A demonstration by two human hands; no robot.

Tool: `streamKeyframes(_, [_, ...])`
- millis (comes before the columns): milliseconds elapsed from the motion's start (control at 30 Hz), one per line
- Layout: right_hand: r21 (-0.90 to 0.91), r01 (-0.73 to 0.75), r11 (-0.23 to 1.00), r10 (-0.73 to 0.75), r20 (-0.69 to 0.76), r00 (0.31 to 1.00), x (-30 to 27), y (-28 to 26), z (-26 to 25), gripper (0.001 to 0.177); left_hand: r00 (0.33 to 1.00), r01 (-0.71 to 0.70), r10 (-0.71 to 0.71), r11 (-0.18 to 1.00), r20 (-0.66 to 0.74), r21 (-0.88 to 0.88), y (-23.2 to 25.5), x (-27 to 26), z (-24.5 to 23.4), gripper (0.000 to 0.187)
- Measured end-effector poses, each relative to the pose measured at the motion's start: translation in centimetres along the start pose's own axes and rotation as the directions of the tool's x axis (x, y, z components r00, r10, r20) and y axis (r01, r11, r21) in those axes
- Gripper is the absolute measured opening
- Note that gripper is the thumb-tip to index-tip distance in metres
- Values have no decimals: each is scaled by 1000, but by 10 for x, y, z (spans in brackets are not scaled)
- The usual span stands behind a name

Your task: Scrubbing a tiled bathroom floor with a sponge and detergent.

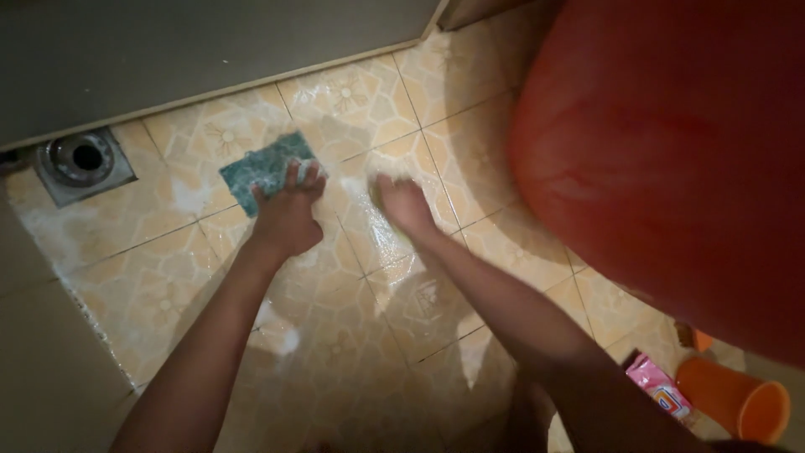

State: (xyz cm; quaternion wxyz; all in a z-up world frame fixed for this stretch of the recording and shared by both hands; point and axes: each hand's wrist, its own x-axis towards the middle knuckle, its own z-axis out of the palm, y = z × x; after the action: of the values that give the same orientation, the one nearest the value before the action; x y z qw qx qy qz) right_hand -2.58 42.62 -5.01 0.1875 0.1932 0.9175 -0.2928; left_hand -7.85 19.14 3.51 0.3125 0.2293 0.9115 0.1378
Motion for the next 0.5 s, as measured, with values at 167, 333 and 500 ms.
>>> streamKeyframes(167, [321,-99,942,107,-8,994,34,-76,-65,72,1000,-9,9,1000,-3,-2,-2,8,1,87])
streamKeyframes(333, [258,-106,960,106,14,994,-25,-17,-55,75,1000,-30,30,1000,-4,-6,-1,6,1,85])
streamKeyframes(500, [195,-330,923,304,153,940,-82,21,-68,76,1000,-8,8,1000,6,18,2,5,-2,88])
